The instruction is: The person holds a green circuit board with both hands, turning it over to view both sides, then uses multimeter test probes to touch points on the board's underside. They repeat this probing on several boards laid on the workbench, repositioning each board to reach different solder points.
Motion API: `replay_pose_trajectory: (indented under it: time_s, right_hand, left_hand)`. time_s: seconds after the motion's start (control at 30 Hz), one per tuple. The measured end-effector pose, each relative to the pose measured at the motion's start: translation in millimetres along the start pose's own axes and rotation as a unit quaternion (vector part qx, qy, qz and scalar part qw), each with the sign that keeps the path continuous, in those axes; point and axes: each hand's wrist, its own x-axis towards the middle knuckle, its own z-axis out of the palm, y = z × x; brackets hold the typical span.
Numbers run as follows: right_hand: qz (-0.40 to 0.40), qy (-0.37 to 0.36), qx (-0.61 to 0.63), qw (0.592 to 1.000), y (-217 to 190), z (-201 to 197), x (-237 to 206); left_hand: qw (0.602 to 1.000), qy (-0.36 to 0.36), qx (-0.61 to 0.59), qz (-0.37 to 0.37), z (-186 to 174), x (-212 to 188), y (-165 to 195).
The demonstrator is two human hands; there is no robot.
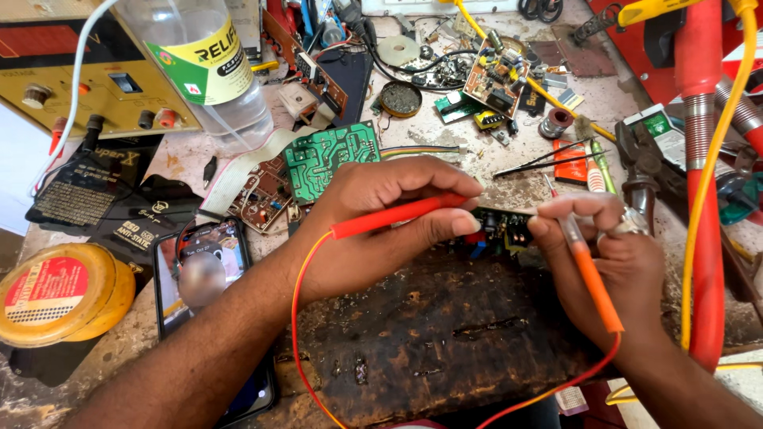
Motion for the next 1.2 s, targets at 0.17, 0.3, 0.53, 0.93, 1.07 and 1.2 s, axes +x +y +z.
replay_pose_trajectory:
  time_s: [0.17,0.3,0.53,0.93,1.07,1.2]
  right_hand:
    - [0.031,-0.013,-0.011,0.999,1,2,15]
    - [0.024,-0.022,0.035,0.999,0,2,18]
    - [-0.223,0.005,-0.079,0.972,-6,-7,-2]
    - [-0.368,-0.139,-0.155,0.906,-18,-14,-9]
    - [-0.334,-0.145,-0.137,0.921,-18,-14,-10]
    - [-0.225,-0.181,-0.112,0.951,-17,-27,-12]
  left_hand:
    - [1.000,0.001,-0.003,-0.028,-1,1,-2]
    - [1.000,0.011,-0.008,-0.018,1,2,-4]
    - [1.000,-0.030,-0.001,0.007,-3,0,0]
    - [0.967,-0.219,0.130,0.020,-6,0,1]
    - [0.965,-0.222,0.133,0.045,-8,-2,-2]
    - [0.964,-0.220,0.141,0.049,-6,-3,-5]
